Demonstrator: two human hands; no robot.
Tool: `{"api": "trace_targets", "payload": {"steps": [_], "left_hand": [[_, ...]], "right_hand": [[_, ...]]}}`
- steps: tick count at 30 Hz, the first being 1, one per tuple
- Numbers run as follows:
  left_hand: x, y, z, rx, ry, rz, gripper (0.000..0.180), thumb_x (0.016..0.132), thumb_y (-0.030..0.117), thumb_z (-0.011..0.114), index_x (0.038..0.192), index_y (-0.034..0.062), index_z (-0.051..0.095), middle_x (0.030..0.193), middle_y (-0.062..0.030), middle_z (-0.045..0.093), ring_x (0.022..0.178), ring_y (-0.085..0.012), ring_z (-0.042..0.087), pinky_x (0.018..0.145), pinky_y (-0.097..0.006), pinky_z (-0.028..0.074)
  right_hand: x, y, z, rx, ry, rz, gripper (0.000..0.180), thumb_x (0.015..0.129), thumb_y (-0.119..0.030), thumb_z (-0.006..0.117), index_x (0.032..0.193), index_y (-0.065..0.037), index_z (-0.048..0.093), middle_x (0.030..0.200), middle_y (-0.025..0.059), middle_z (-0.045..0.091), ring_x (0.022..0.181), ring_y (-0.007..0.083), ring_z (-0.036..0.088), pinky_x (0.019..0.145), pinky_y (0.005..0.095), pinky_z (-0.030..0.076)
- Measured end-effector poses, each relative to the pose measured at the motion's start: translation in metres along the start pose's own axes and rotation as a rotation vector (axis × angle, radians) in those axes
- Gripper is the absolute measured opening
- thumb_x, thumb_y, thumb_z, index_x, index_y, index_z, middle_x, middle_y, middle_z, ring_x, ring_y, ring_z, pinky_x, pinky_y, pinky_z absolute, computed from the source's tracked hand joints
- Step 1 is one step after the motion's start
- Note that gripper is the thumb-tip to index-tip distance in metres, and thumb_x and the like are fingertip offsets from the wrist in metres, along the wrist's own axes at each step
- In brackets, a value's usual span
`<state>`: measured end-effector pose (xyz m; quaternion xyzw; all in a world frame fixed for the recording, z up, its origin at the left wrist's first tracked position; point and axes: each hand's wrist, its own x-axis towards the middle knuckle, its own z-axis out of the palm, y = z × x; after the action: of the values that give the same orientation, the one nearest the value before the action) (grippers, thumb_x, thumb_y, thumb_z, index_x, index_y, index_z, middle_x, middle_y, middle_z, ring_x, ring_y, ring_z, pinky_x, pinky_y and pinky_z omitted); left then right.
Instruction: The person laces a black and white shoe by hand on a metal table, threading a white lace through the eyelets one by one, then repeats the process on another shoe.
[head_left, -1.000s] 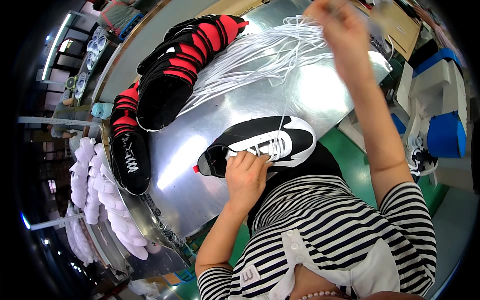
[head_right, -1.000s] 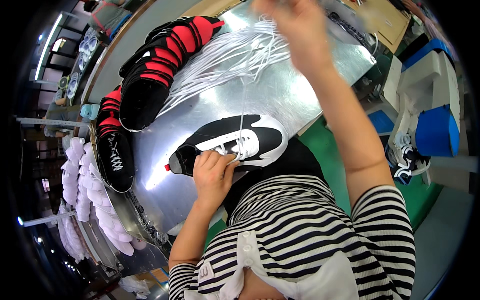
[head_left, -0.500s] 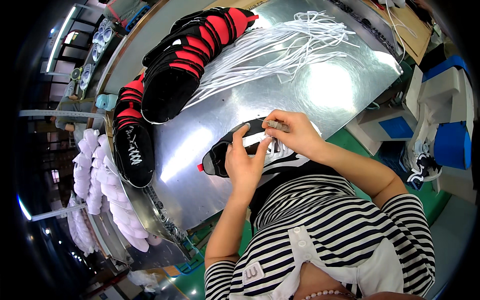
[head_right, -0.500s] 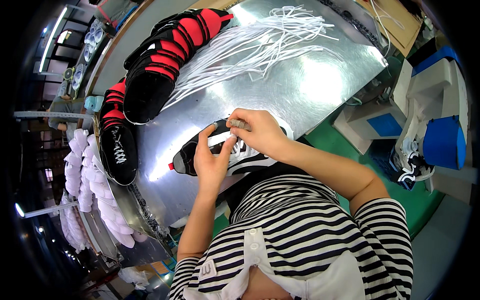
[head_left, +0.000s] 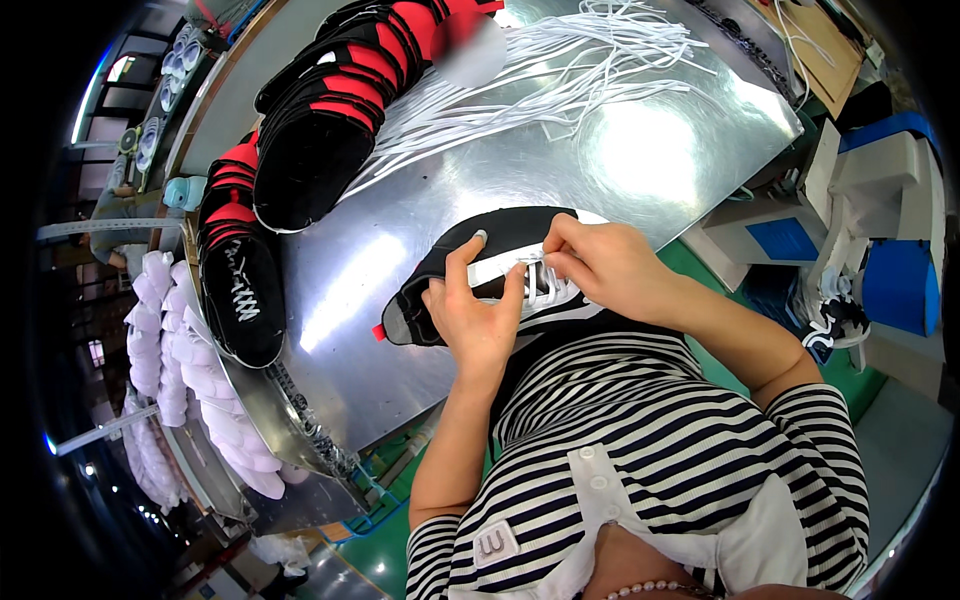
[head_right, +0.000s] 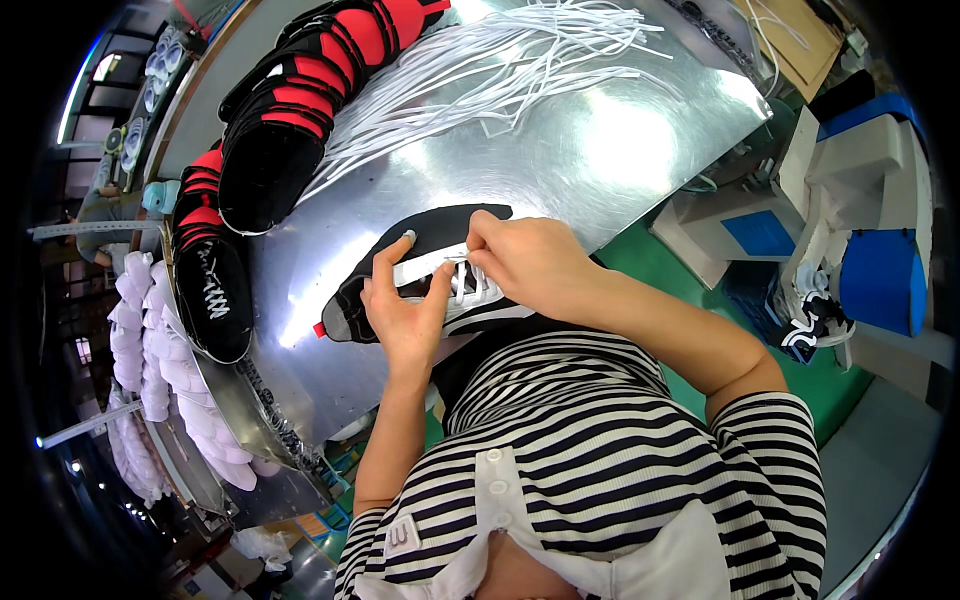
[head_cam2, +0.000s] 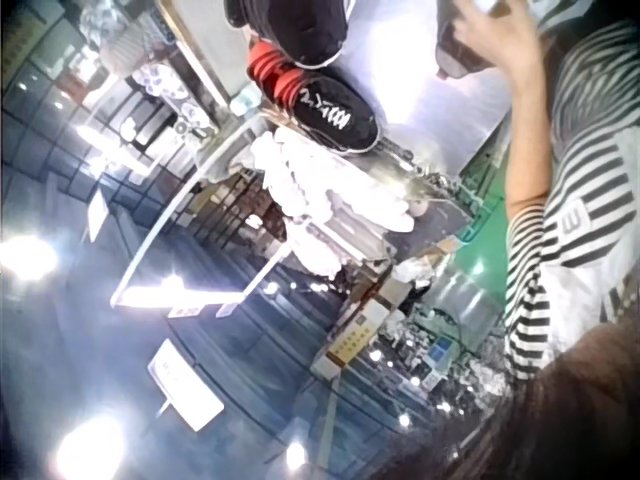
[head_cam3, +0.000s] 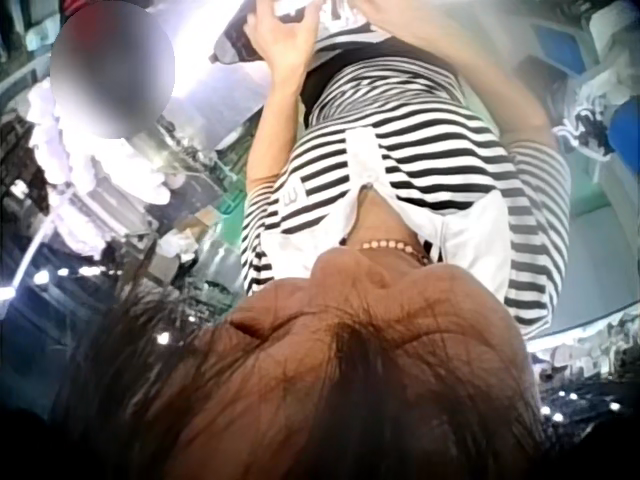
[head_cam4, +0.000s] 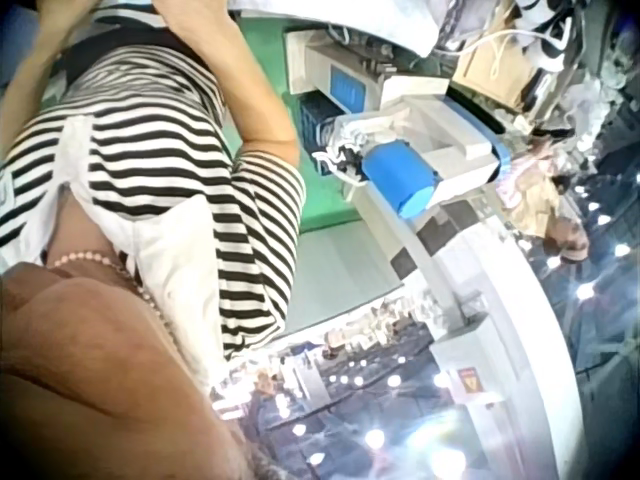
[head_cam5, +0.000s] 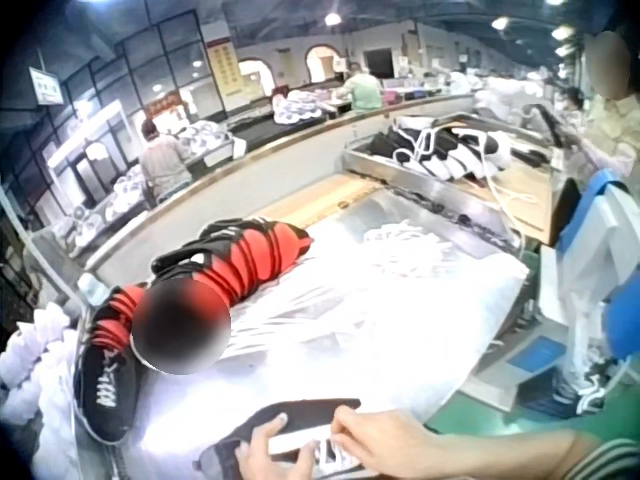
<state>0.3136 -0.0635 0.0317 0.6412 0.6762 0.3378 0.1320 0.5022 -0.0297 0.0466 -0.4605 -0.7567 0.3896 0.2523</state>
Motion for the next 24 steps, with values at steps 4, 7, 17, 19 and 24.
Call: {"api": "trace_targets", "payload": {"steps": [4, 7, 17, 19, 24], "left_hand": [[-0.002, -0.003, 0.0, -0.054, 0.001, -0.001, 0.046, 0.073, 0.02, 0.078, 0.114, 0.007, 0.063, 0.097, -0.01, 0.069, 0.08, -0.026, 0.058, 0.078, -0.036, 0.041], [-0.006, -0.006, -0.001, -0.217, -0.013, -0.021, 0.042, 0.076, 0.013, 0.074, 0.116, 0.0051, 0.062, 0.093, -0.0131, 0.07, 0.072, -0.0283, 0.062, 0.07, -0.037, 0.045], [-0.008, -0.009, -0.005, -0.417, 0.011, -0.101, 0.033, 0.084, 0.0, 0.062, 0.117, 0.0018, 0.06, 0.079, -0.0128, 0.069, 0.063, -0.0189, 0.066, 0.063, -0.032, 0.05], [-0.012, -0.004, -0.007, -0.544, -0.072, -0.239, 0.032, 0.089, -0.001, 0.059, 0.122, -0.003, 0.057, 0.11, -0.0107, 0.066, 0.093, -0.0126, 0.063, 0.084, -0.026, 0.05], [-0.009, -0.004, -0.003, -0.343, -0.107, -0.186, 0.038, 0.086, 0.006, 0.062, 0.124, 0.0069, 0.056, 0.099, -0.015, 0.068, 0.072, -0.0317, 0.066, 0.065, -0.04, 0.051]], "right_hand": [[0.007, -0.001, 0.004, -0.021, -0.068, 0.069, 0.015, 0.091, -0.015, 0.06, 0.099, -0.004, 0.053, 0.074, 0.0123, 0.066, 0.066, 0.03, 0.065, 0.059, 0.0389, 0.049], [0.017, -0.015, 0.018, -0.249, -0.064, 0.045, 0.019, 0.091, -0.015, 0.06, 0.105, -0.005, 0.05, 0.071, 0.0132, 0.065, 0.065, 0.0318, 0.065, 0.058, 0.0411, 0.049], [0.042, -0.003, 0.046, -0.269, -0.03, -0.162, 0.026, 0.089, -0.013, 0.059, 0.108, -0.003, 0.043, 0.069, 0.0171, 0.064, 0.063, 0.037, 0.064, 0.054, 0.0458, 0.048], [0.045, -0.001, 0.046, -0.166, -0.021, -0.074, 0.024, 0.09, -0.012, 0.056, 0.108, -0.003, 0.042, 0.068, 0.0188, 0.063, 0.063, 0.0395, 0.064, 0.056, 0.0488, 0.049], [0.038, -0.017, 0.05, -0.484, -0.112, 0.077, 0.032, 0.086, -0.008, 0.055, 0.113, -0.002, 0.041, 0.08, 0.0197, 0.066, 0.072, 0.0371, 0.068, 0.056, 0.0459, 0.052]]}}
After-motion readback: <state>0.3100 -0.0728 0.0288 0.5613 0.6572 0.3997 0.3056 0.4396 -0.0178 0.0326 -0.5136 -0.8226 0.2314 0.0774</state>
